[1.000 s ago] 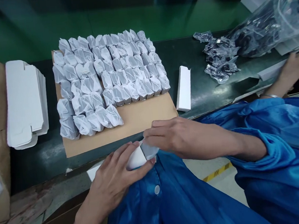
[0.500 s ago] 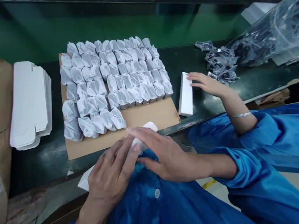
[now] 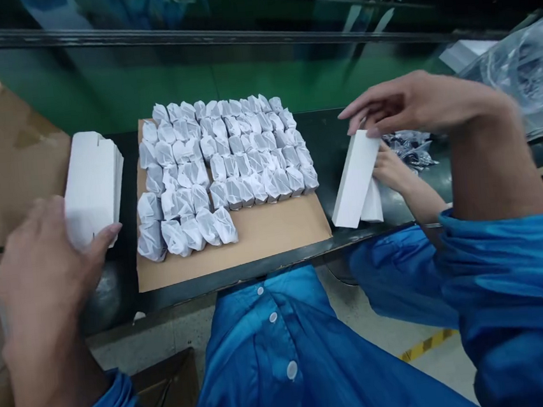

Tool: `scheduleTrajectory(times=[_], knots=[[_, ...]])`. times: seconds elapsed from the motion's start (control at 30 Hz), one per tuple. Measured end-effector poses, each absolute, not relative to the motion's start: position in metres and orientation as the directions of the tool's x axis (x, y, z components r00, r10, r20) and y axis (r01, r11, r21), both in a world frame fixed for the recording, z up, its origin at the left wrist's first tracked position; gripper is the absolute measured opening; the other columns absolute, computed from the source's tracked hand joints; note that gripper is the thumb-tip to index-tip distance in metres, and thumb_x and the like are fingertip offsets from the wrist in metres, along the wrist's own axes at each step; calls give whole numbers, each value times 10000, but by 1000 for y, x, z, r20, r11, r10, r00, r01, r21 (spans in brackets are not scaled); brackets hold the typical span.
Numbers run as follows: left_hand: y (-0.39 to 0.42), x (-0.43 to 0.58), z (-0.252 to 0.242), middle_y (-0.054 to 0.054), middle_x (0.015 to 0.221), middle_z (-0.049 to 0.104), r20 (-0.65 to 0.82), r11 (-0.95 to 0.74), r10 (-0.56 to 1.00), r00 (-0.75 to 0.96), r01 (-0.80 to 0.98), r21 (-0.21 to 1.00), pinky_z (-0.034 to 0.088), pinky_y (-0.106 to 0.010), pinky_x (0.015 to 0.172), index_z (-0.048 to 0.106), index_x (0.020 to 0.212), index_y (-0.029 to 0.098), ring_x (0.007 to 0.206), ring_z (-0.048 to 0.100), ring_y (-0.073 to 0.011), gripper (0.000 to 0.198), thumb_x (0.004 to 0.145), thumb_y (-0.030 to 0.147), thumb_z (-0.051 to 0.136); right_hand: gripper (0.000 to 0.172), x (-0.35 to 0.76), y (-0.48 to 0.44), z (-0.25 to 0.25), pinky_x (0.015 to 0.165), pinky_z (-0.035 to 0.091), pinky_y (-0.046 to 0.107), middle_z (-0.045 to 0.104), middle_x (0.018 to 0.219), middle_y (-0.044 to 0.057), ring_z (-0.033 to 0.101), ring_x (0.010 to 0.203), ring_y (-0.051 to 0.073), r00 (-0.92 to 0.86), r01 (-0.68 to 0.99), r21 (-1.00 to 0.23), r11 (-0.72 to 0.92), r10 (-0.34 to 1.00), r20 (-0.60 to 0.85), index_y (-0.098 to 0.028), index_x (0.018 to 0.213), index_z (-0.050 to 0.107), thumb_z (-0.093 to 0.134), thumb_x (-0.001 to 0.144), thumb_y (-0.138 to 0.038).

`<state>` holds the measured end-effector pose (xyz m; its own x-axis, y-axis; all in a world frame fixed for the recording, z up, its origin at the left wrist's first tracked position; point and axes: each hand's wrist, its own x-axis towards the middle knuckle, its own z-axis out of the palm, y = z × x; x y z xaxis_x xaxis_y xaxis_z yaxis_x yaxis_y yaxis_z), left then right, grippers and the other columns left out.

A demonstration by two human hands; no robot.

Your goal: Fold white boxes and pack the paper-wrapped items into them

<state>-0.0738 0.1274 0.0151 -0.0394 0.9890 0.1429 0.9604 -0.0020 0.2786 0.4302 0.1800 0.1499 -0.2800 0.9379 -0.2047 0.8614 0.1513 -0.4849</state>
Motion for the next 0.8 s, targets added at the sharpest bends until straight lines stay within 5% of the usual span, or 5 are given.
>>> scheduleTrajectory(times=[0.27, 0.4, 0.53, 0.67, 0.8], knots=[[126, -52, 20, -221, 1369, 595, 165, 126, 976, -142, 987, 102, 504, -636, 945, 567, 1227, 46, 1227, 588, -462, 479, 1000, 421, 375, 375, 384, 186, 102, 913, 511, 464, 736, 1161, 134, 659, 1153, 353, -147, 985, -53, 163, 963, 224, -96, 1241, 704, 599, 900, -212], [125, -71, 6, -164, 1343, 647, 326, 97, 933, -154, 978, 183, 514, -535, 980, 631, 1262, 103, 1232, 620, -377, 426, 999, 371, 430, 302, 319, 127, 78, 915, 572, 463, 742, 1145, 104, 710, 1035, 256, -485, 698, -415, 584, 812, 326, -171, 1218, 693, 619, 929, -220], [92, -36, -13, -198, 1420, 586, 643, -47, 761, -83, 982, 183, 444, -525, 1102, 583, 1361, 157, 1353, 537, -331, 408, 982, 280, 500, 579, 236, 80, 46, 854, 607, 350, 591, 1401, 142, 684, 1098, 191, -504, 256, -938, 234, 860, 77, -224, 1519, 364, 555, 986, -347], [28, 33, -19, -183, 1384, 621, 640, -525, 679, 360, 847, 80, 419, -523, 1145, 307, 1558, 198, 1352, 545, -296, 662, 967, 345, 567, 552, 200, 85, 20, 858, 572, 332, 605, 1342, 188, 658, 1079, 213, -260, 15, -1000, 17, 966, 13, -106, 1436, 401, 538, 965, -358], [3, 38, 6, -174, 1491, 518, 599, -518, 784, 164, 705, 485, 447, -572, 1103, 168, 1594, 264, 1415, 469, -322, 837, 919, 618, 515, 272, 247, 102, 24, 716, 509, 260, 701, 1023, 62, 648, 882, 178, -571, 260, -959, 115, 819, -57, -114, 1103, 636, 617, 919, -314]])
